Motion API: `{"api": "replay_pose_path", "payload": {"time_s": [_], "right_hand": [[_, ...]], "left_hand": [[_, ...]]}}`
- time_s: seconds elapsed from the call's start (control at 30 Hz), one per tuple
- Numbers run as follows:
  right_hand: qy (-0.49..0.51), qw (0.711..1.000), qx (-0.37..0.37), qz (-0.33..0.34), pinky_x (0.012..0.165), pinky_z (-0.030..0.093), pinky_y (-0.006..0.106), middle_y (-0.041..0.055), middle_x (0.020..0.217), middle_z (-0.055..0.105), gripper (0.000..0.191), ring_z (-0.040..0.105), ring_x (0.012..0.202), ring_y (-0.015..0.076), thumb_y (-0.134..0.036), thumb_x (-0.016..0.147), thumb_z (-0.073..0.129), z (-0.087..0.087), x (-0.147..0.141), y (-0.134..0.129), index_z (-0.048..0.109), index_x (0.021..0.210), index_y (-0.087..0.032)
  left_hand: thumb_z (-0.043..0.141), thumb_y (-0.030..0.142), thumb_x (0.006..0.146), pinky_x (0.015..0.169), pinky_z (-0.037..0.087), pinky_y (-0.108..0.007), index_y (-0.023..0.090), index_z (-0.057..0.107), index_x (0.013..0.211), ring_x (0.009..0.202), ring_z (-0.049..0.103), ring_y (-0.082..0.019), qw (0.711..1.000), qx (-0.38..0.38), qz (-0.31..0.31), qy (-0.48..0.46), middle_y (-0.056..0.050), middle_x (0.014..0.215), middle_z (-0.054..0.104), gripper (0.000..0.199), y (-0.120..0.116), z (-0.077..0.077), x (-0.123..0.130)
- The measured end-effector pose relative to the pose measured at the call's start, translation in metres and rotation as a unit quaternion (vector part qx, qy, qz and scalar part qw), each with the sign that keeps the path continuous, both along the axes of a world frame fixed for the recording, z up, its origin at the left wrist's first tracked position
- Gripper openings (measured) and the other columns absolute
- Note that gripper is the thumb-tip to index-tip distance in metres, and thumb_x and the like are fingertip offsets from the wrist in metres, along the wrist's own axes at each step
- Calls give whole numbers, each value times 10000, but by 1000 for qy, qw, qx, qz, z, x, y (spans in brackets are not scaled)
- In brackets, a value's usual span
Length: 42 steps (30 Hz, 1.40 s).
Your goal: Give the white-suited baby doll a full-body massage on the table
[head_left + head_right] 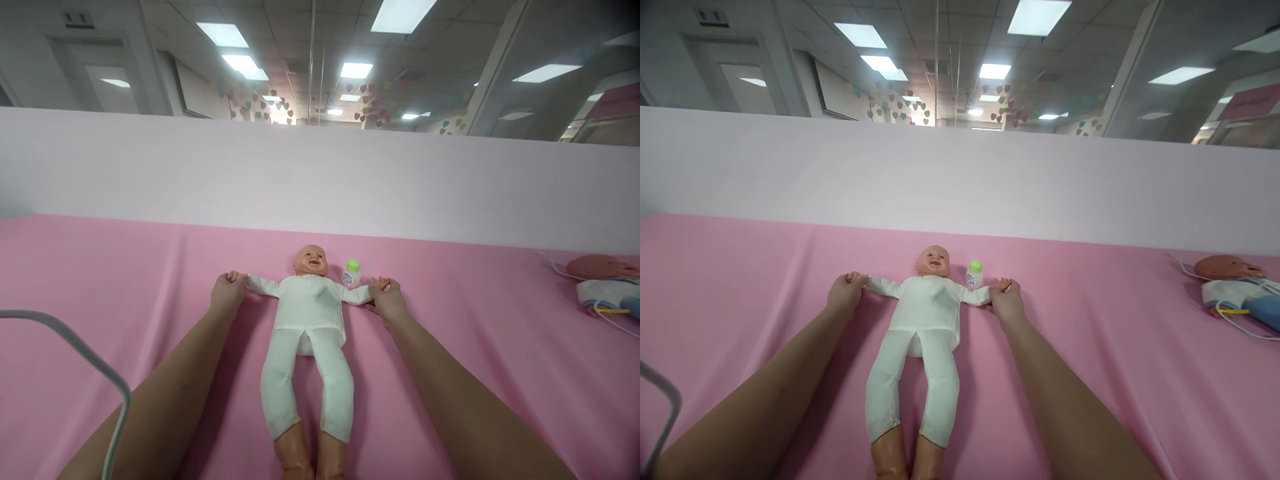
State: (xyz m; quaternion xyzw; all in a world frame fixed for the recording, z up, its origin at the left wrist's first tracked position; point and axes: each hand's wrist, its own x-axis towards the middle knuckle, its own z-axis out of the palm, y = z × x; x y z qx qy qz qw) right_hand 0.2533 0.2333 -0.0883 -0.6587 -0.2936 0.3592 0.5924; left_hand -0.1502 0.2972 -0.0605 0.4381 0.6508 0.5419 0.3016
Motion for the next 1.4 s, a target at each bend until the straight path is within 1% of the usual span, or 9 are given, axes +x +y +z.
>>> {"api": "replay_pose_path", "payload": {"time_s": [0.13,0.33,0.53,0.8,0.93,1.0,1.07,1.27,1.4], "right_hand": [[-37,999,5,3,670,694,372,129,1476,572,880,762,992,267,-369,769,755,-5,1,3,337,1541,-315],[-107,993,43,-21,779,668,364,128,1354,683,916,776,931,257,-426,798,739,-13,4,10,304,1589,-268],[-142,989,47,-18,850,639,386,108,1279,727,860,765,980,266,-452,812,718,-12,1,10,354,1565,-254],[-183,983,16,-9,849,610,429,94,1273,725,830,740,1035,305,-510,827,694,-9,-5,7,367,1553,-277],[-181,983,32,-9,843,604,406,94,1301,715,789,728,1074,297,-502,840,672,-11,-7,7,385,1539,-275],[-175,984,39,-10,852,601,403,92,1308,712,779,726,1080,292,-501,836,679,-11,-7,6,402,1529,-275],[-171,984,39,-15,870,598,402,92,1305,712,777,725,1081,291,-501,829,692,-10,-7,5,418,1519,-274],[-165,986,33,-12,899,603,407,93,1320,706,788,730,1077,292,-492,823,708,-9,-7,2,412,1519,-272],[-160,986,39,-13,910,612,418,93,1315,706,782,731,1080,293,-481,824,713,-12,-6,2,417,1515,-268]], "left_hand": [[724,409,723,673,448,-376,259,510,801,739,625,-294,987,-53,13,153,-56,779,653,273,-6,5,-12],[740,466,712,819,481,-448,265,533,651,867,681,-392,972,-91,-10,217,-99,717,687,294,-13,11,-26],[753,394,721,1117,300,-643,246,617,813,1173,622,-490,957,-50,4,287,-175,1093,756,221,-35,32,-9],[873,437,677,1240,292,-583,370,788,1149,1447,448,-420,952,67,-239,180,-73,1432,652,484,-167,66,50],[826,454,749,1203,372,-625,545,549,1462,1531,346,-400,861,64,-382,329,19,1645,420,770,-234,48,46],[867,522,685,1189,380,-661,579,417,1531,1540,306,-435,808,98,-430,391,7,1666,366,960,-252,30,37],[830,515,745,1159,416,-674,615,397,1520,1544,271,-445,780,106,-436,437,16,1677,317,893,-260,9,30],[790,504,799,1107,518,-612,568,260,1589,1519,334,-438,800,102,-386,449,8,1688,274,954,-269,-29,19],[882,470,698,1024,599,-522,604,402,1524,1416,513,-418,865,109,-349,343,11,1663,370,965,-275,-30,11]]}}
